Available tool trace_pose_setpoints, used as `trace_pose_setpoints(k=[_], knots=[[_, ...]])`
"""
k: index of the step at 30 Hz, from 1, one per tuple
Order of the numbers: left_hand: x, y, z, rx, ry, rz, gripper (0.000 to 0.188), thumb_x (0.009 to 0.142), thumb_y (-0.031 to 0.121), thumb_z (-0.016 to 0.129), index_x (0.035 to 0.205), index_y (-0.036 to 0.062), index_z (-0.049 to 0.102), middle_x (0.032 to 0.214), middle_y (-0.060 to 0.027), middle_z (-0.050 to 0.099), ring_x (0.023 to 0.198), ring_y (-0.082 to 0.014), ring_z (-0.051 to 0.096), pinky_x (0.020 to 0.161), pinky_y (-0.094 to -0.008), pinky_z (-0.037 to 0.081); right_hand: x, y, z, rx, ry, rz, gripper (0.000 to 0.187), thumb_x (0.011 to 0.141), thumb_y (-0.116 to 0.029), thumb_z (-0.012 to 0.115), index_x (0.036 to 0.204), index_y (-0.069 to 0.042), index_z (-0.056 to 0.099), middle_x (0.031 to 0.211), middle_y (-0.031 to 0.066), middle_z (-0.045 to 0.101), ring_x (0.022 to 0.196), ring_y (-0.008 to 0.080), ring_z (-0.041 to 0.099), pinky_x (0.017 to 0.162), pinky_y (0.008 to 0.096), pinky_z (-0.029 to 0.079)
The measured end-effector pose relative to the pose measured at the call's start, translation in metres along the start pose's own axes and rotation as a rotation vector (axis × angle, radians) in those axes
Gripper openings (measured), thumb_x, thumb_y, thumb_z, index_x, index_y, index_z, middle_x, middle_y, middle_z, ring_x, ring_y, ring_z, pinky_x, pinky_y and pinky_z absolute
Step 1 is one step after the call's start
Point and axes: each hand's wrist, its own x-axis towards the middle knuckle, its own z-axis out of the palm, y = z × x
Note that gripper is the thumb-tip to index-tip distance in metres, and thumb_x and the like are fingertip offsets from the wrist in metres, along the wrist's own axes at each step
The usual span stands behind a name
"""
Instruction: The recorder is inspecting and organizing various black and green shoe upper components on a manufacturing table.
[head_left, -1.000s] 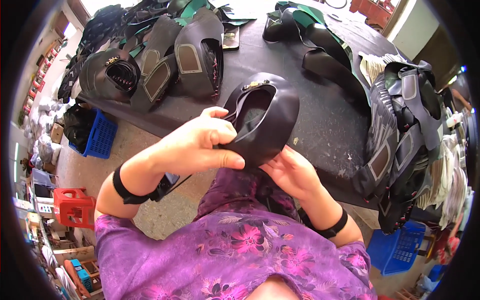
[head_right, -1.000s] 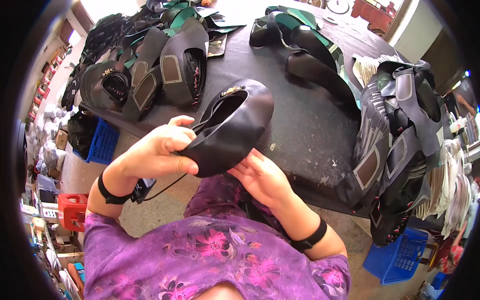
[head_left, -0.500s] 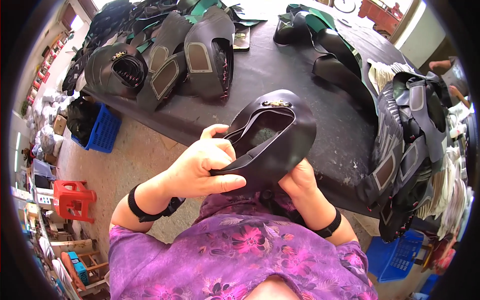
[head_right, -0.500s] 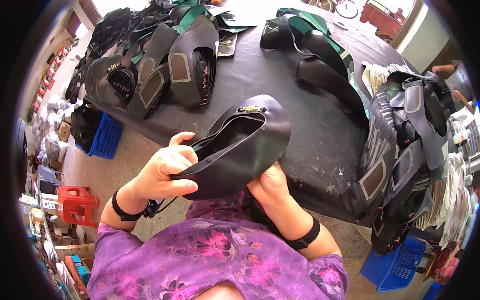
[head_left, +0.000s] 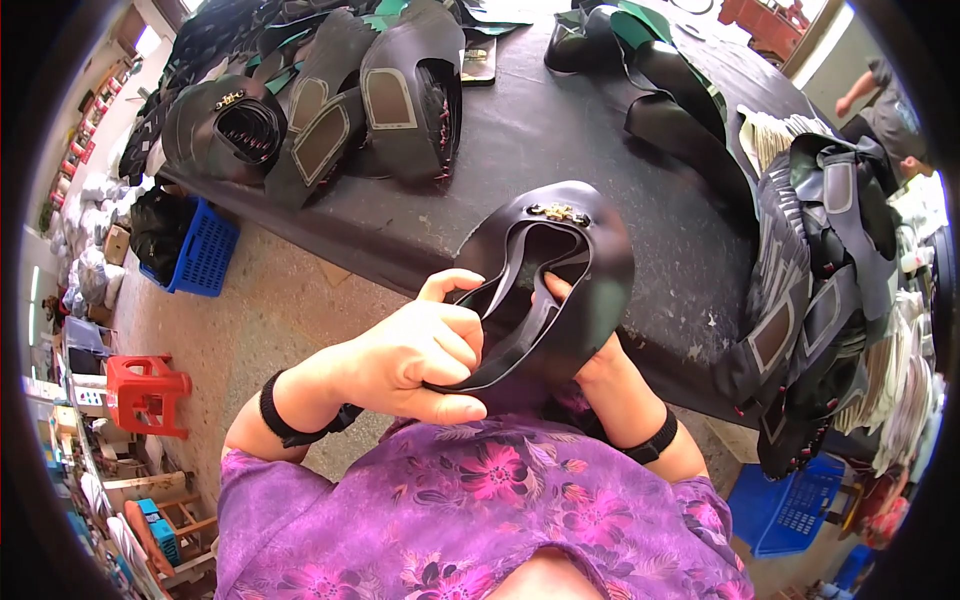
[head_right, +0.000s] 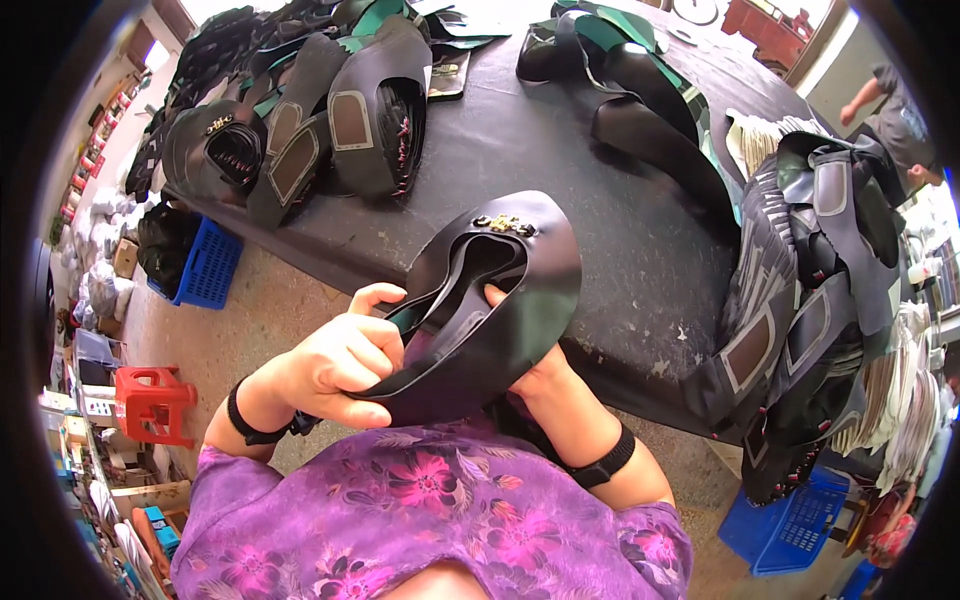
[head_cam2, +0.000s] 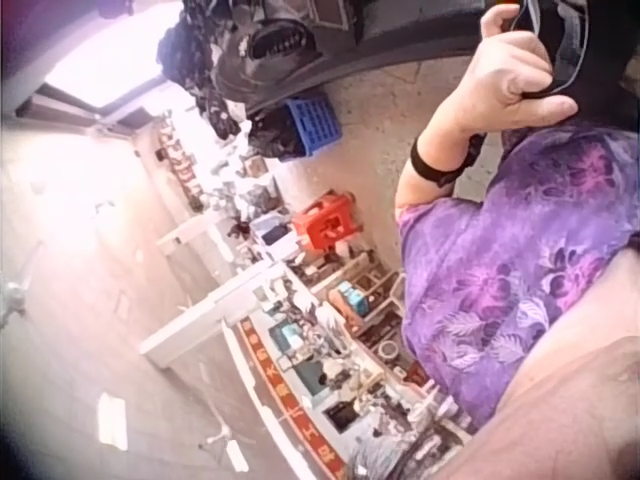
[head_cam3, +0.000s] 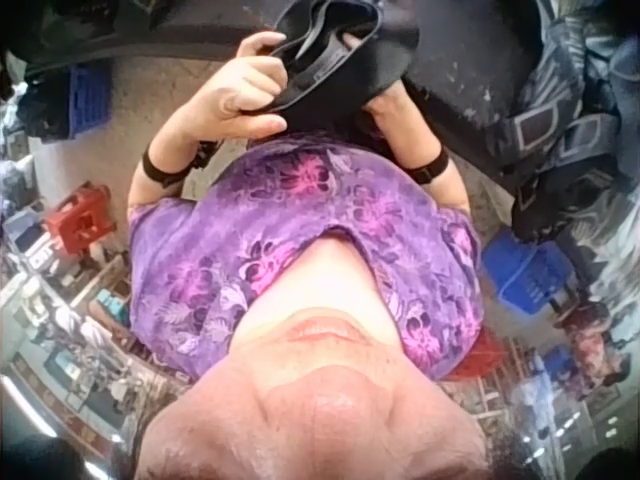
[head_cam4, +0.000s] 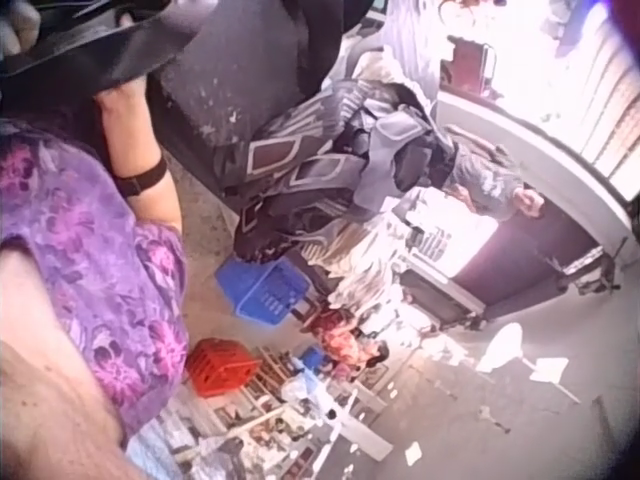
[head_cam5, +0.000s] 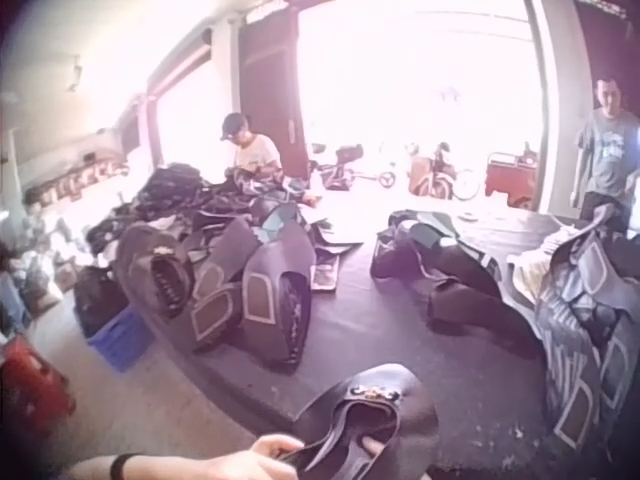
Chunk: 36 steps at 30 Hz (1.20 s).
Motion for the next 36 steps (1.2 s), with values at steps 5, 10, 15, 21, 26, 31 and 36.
trace_pose_setpoints(k=[5,10,15,21,26,31,36], knots=[[-0.010,-0.003,0.003,-0.006,0.173,-0.104,0.029,0.067,0.009,0.065,0.050,0.0075,0.042,0.052,0.0004,0.043,0.058,-0.0162,0.048,0.092,-0.0445,0.024,-0.007,0.001,-0.005,-0.286,0.384,-0.270,0.031,0.086,-0.019,0.051,0.112,-0.003,0.048,0.107,0.0127,0.056,0.094,0.0240,0.058,0.083,0.0381,0.049],[-0.014,0.002,0.008,-0.094,0.327,-0.325,0.016,0.065,0.013,0.058,0.054,0.0051,0.050,0.055,-0.0014,0.045,0.056,-0.0145,0.046,0.097,-0.0425,0.018,-0.022,0.003,-0.010,-0.380,0.351,-0.394,0.032,0.088,-0.021,0.047,0.114,-0.004,0.049,0.110,0.0100,0.055,0.099,0.0221,0.055,0.085,0.0361,0.046],[-0.017,0.002,0.008,-0.070,0.274,-0.250,0.014,0.066,0.013,0.059,0.057,0.0044,0.052,0.058,-0.0009,0.048,0.058,-0.0137,0.047,0.098,-0.0425,0.018,-0.033,0.000,-0.025,-0.427,0.267,-0.385,0.031,0.088,-0.019,0.046,0.114,-0.002,0.048,0.109,0.0101,0.055,0.098,0.0212,0.055,0.086,0.0344,0.045],[-0.015,0.000,0.014,-0.177,0.359,-0.287,0.017,0.069,0.013,0.057,0.055,0.0048,0.050,0.058,-0.0017,0.048,0.060,-0.0135,0.048,0.099,-0.0412,0.018,-0.037,-0.001,-0.032,-0.372,0.209,-0.361,0.028,0.088,-0.016,0.045,0.111,-0.001,0.050,0.108,0.0105,0.056,0.097,0.0211,0.055,0.085,0.0340,0.045],[-0.016,-0.002,0.016,-0.195,0.419,-0.327,0.020,0.074,0.015,0.054,0.056,0.0049,0.052,0.056,0.0000,0.047,0.060,-0.0129,0.047,0.099,-0.0407,0.018,-0.039,-0.001,-0.025,-0.359,0.258,-0.351,0.028,0.088,-0.015,0.045,0.110,0.000,0.051,0.108,0.0108,0.056,0.097,0.0212,0.055,0.085,0.0346,0.045],[-0.017,-0.004,0.019,-0.222,0.389,-0.252,0.022,0.074,0.017,0.054,0.056,0.0050,0.052,0.058,-0.0014,0.048,0.060,-0.0126,0.047,0.099,-0.0409,0.017,-0.038,0.003,-0.025,-0.305,0.247,-0.282,0.028,0.087,-0.016,0.047,0.109,0.001,0.051,0.107,0.0114,0.056,0.097,0.0216,0.055,0.086,0.0349,0.045],[-0.012,-0.004,0.023,-0.285,0.393,-0.224,0.021,0.073,0.016,0.054,0.055,0.0050,0.050,0.057,-0.0013,0.046,0.060,-0.0124,0.046,0.099,-0.0406,0.018,-0.039,0.005,-0.030,-0.290,0.225,-0.274,0.028,0.087,-0.016,0.048,0.108,0.001,0.052,0.106,0.0118,0.057,0.095,0.0223,0.056,0.083,0.0350,0.046]])
